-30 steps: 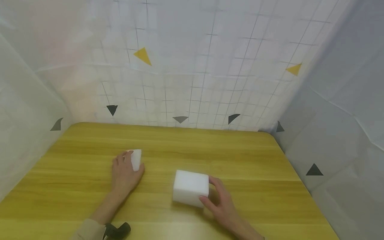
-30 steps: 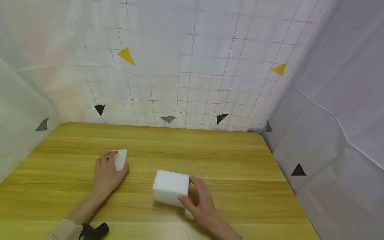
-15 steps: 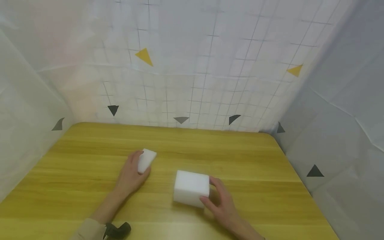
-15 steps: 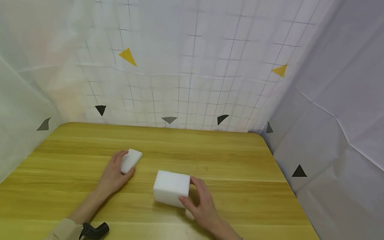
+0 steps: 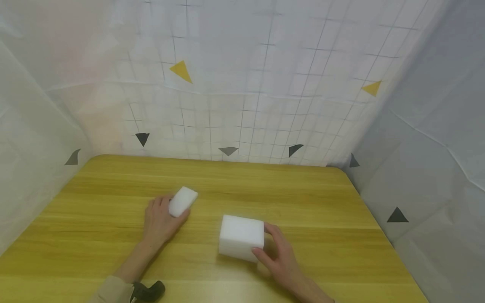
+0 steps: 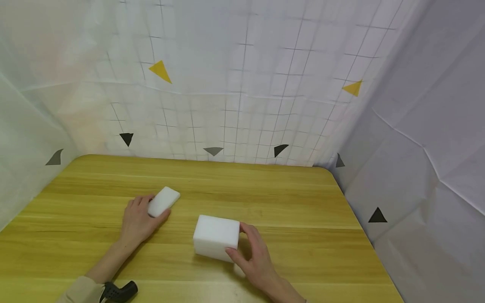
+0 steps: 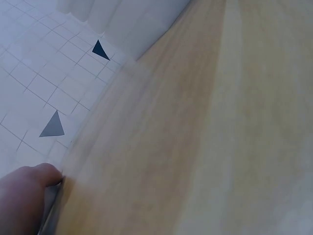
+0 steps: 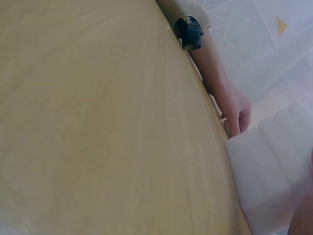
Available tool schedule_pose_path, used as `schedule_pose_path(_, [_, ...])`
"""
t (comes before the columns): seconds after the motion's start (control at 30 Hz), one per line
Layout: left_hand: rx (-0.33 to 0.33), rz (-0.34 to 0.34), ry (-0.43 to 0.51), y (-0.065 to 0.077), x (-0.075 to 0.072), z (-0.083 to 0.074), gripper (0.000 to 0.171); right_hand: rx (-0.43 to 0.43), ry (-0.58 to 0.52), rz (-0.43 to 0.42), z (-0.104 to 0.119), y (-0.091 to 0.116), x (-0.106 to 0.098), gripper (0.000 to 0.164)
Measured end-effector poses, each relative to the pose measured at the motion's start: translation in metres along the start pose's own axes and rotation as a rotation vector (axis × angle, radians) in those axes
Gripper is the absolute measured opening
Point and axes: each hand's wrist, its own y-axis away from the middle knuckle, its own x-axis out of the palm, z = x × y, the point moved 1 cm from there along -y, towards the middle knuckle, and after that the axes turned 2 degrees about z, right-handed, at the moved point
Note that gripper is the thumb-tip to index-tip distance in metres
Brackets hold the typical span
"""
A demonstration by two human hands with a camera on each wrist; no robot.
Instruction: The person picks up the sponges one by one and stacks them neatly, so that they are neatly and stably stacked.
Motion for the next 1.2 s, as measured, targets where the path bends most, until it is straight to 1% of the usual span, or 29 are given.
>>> schedule_pose_path(0.07, [0.012,-0.018,0.002,0.0,-0.001,0.0,0.063,0.0,0.002,-0.001,0.0,0.0,0.0,0.059])
schedule_pose_path(0.17, [0.03,-0.066,0.017,0.0,-0.002,0.0,0.061,-0.006,0.002,-0.004,-0.001,0.0,0.0,0.059])
schedule_pose_path(0.3, [0.044,-0.113,0.073,0.0,-0.003,0.0,0.059,-0.02,-0.002,-0.01,-0.002,0.0,0.001,0.06])
schedule_pose_path(0.4, [0.052,-0.129,0.133,0.0,-0.003,-0.002,0.059,-0.025,-0.005,-0.009,-0.002,0.0,0.001,0.06])
schedule_pose_path(0.53, [0.073,-0.149,0.197,0.0,-0.002,-0.003,0.062,-0.005,-0.005,0.0,-0.002,0.0,0.001,0.059])
schedule_pose_path(0.67, [0.102,-0.176,0.234,-0.001,0.0,-0.004,0.062,0.013,0.002,0.003,-0.001,0.0,0.001,0.059])
schedule_pose_path(0.83, [0.137,-0.187,0.273,-0.001,0.0,-0.007,0.064,-0.008,0.002,-0.006,-0.002,0.0,0.001,0.06])
schedule_pose_path(0.93, [0.203,-0.197,0.302,-0.001,0.001,-0.009,0.067,-0.011,0.001,-0.007,-0.003,-0.001,0.001,0.06])
schedule_pose_path(1.1, [0.354,-0.206,0.382,-0.001,0.003,-0.014,0.068,-0.023,0.004,-0.017,-0.005,0.0,0.002,0.06])
schedule_pose_path(1.2, [0.41,-0.194,0.455,0.001,0.005,-0.017,0.068,-0.035,0.0,-0.022,-0.005,0.0,0.002,0.06])
